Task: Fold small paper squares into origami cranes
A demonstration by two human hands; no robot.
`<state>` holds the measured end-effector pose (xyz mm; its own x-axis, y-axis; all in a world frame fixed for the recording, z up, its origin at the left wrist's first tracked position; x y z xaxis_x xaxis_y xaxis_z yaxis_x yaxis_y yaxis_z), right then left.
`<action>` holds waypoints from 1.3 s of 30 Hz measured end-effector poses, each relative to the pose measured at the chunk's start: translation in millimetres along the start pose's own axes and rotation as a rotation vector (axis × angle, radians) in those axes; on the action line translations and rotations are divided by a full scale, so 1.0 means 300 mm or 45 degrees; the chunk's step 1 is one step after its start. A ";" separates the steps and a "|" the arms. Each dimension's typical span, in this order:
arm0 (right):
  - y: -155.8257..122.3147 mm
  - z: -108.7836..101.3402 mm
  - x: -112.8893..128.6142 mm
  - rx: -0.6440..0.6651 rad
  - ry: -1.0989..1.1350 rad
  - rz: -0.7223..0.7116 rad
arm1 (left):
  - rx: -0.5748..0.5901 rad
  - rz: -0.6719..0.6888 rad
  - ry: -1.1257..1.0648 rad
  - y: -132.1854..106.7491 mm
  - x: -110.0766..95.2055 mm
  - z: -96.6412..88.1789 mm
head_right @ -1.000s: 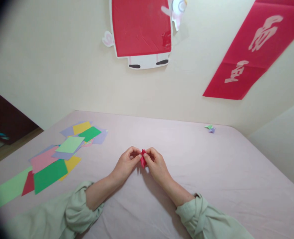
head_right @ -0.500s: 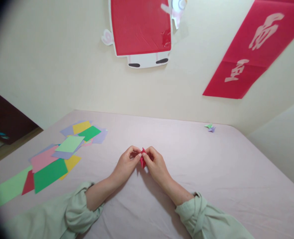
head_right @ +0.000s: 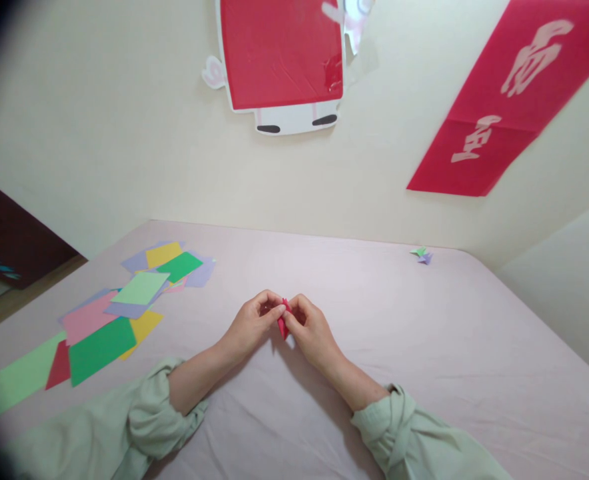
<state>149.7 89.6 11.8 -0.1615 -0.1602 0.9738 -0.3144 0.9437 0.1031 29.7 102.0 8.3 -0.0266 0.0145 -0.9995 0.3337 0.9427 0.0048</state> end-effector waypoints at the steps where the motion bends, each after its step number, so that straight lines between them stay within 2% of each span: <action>1: 0.000 0.001 0.000 0.005 0.005 0.000 | 0.006 -0.010 -0.015 0.001 0.004 -0.001; 9: 0.004 0.001 -0.010 0.031 0.074 0.001 | 0.019 -0.029 -0.086 0.002 0.008 -0.001; 17: 0.002 0.005 -0.002 0.033 0.004 -0.012 | -0.035 0.048 0.117 0.002 -0.022 -0.020; 27: -0.011 0.005 0.022 -0.012 -0.280 -0.008 | -0.079 0.134 0.290 -0.012 -0.057 -0.020; 32: -0.022 0.005 0.033 -0.060 -0.564 0.000 | -0.129 0.163 0.409 -0.025 -0.084 -0.018; 39: -0.029 0.025 0.054 -0.070 -0.862 -0.010 | -0.215 0.089 0.394 -0.022 -0.072 -0.019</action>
<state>142.9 76.6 25.1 -0.7152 -0.2963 0.6330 -0.2730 0.9522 0.1371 22.7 97.4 30.0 -0.3022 0.1567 -0.9403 0.1851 0.9773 0.1034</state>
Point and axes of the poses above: each hand's wrist, its own y-axis towards the middle knuckle, its own z-axis out of the palm, x = y × z, the point moved 7 cm from there along y, towards the middle knuckle, and after that the axes turned 8 degrees about x, right-handed, at the moved point
